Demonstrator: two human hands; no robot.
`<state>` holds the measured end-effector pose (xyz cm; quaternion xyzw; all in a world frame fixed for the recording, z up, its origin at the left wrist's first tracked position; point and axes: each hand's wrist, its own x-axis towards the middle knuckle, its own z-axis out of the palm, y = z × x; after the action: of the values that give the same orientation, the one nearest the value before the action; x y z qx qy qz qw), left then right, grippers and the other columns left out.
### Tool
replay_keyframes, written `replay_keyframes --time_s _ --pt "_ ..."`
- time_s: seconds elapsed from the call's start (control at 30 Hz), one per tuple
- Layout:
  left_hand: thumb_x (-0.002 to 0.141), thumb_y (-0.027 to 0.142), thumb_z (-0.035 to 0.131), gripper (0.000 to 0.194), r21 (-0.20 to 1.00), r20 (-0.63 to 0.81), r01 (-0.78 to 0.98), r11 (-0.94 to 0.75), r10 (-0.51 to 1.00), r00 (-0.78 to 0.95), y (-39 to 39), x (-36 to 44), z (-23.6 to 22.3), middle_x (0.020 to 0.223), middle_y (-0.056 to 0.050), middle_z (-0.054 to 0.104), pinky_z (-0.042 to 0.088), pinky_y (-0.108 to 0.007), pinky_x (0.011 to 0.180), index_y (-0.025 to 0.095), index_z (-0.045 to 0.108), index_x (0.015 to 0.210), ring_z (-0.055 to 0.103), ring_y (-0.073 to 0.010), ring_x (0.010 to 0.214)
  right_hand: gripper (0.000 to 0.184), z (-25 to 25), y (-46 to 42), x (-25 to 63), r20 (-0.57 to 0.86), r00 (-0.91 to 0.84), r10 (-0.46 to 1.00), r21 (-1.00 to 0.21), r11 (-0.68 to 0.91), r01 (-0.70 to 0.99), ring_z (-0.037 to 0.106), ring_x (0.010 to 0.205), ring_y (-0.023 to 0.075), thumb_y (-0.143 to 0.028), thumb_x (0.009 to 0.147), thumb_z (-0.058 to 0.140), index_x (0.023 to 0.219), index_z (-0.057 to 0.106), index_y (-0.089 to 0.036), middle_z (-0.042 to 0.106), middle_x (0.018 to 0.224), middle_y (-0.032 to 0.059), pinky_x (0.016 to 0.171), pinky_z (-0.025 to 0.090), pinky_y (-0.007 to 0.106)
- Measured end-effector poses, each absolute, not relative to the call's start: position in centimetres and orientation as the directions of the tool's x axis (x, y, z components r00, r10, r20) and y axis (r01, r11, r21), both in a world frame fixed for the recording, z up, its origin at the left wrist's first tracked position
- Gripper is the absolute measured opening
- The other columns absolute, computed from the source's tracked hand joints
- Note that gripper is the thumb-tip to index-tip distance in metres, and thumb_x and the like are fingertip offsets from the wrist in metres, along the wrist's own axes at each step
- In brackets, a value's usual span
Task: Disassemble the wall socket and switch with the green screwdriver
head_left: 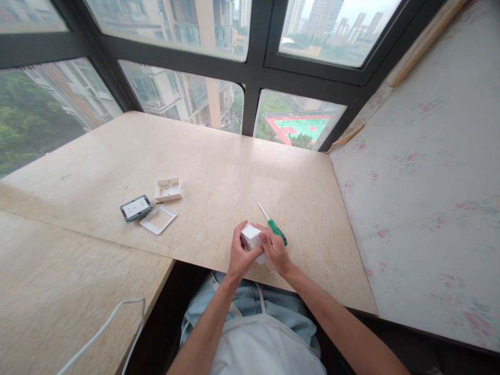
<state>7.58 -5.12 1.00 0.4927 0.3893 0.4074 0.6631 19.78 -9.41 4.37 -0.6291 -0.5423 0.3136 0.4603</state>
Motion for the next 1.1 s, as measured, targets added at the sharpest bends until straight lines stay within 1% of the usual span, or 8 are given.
replay_keyframes --time_s 0.13,0.2,0.27,0.4,0.5,0.63,0.83,1.1 --pt "0.079 0.061 0.063 0.09 0.916 -0.169 -0.295 0.271 0.929 0.328 -5.1 7.8 1.4 0.139 -0.014 0.053 0.048 -0.038 0.102 0.02 0.028 0.151 0.058 -0.0265 0.123 0.062 4.6 -8.7 18.7 0.118 0.316 0.942 -0.899 -0.034 0.436 0.068 0.115 0.0272 -0.06 0.104 0.027 0.125 0.069 -0.02 0.074 0.124 0.0136 0.101 0.052 0.042" --pt "0.082 0.066 0.06 0.095 0.92 -0.234 -0.234 0.313 0.921 0.311 -5.1 7.9 1.7 0.136 -0.014 0.055 0.048 -0.038 0.101 0.019 0.021 0.154 0.058 -0.027 0.123 0.058 4.6 -8.6 18.2 0.117 0.333 0.936 -0.886 -0.054 0.461 0.07 0.112 0.0279 -0.057 0.104 0.029 0.122 0.069 -0.02 0.076 0.118 0.0139 0.098 0.054 0.042" --pt "0.081 0.069 0.065 0.102 0.922 -0.297 -0.16 0.353 0.909 0.291 -5.1 8.0 2.0 0.128 -0.014 0.059 0.05 -0.038 0.096 0.018 0.018 0.155 0.06 -0.0277 0.117 0.053 4.5 -8.6 17.8 0.132 0.336 0.932 -0.875 -0.05 0.481 0.071 0.11 0.0288 -0.054 0.103 0.034 0.121 0.07 -0.019 0.077 0.114 0.0149 0.097 0.055 0.042" --pt "0.069 0.072 0.077 0.108 0.898 -0.353 -0.22 0.381 0.922 0.155 -5.1 8.5 2.1 0.124 -0.014 0.06 0.052 -0.033 0.088 0.016 0.032 0.15 0.061 -0.0268 0.111 0.042 4.2 -8.5 17.1 0.224 0.39 0.893 -0.86 -0.008 0.51 0.073 0.105 0.0271 -0.046 0.103 0.04 0.115 0.07 -0.02 0.077 0.116 0.015 0.091 0.058 0.04" --pt "0.064 0.071 0.08 0.108 0.869 -0.375 -0.327 0.372 0.925 0.056 -5.0 9.0 1.8 0.11 -0.01 0.065 0.052 -0.029 0.079 0.012 0.04 0.145 0.064 -0.0223 0.096 0.038 4.1 -8.1 16.7 0.289 0.424 0.858 -0.845 0.02 0.535 0.075 0.098 0.0252 -0.046 0.103 0.044 0.111 0.07 -0.02 0.078 0.111 0.0135 0.084 0.059 0.037" --pt "0.065 0.067 0.082 0.091 0.859 -0.374 -0.386 0.336 0.927 -0.026 -4.8 9.7 1.5 0.097 -0.008 0.067 0.052 -0.029 0.073 0.01 0.055 0.13 0.064 -0.0188 0.083 0.044 4.3 -7.5 16.4 0.282 0.438 0.854 -0.804 -0.039 0.593 0.074 0.099 0.0267 -0.045 0.104 0.039 0.117 0.069 -0.017 0.078 0.107 0.0153 0.082 0.058 0.037" --pt "0.073 0.058 0.079 0.051 0.953 -0.191 -0.244 0.18 0.981 -0.022 -4.6 10.2 1.3 0.091 -0.007 0.07 0.053 -0.03 0.072 0.016 0.072 0.1 0.066 -0.021 0.084 0.047 5.1 -7.8 17.2 0.249 0.411 0.877 -0.788 -0.063 0.612 0.073 0.085 0.0225 -0.043 0.107 0.029 0.108 0.07 -0.019 0.078 0.101 0.012 0.072 0.055 0.032" --pt "0.074 0.051 0.08 0.039 0.975 -0.112 -0.193 0.11 0.994 -0.002 -4.3 10.2 1.5 0.095 -0.009 0.072 0.054 -0.03 0.074 0.018 0.076 0.094 0.068 -0.0227 0.089 0.046 4.9 -8.0 17.7 0.246 0.466 0.85 -0.75 -0.138 0.647 0.07 0.077 0.0228 -0.047 0.106 0.029 0.099 0.066 -0.02 0.076 0.092 0.0113 0.067 0.05 0.032"
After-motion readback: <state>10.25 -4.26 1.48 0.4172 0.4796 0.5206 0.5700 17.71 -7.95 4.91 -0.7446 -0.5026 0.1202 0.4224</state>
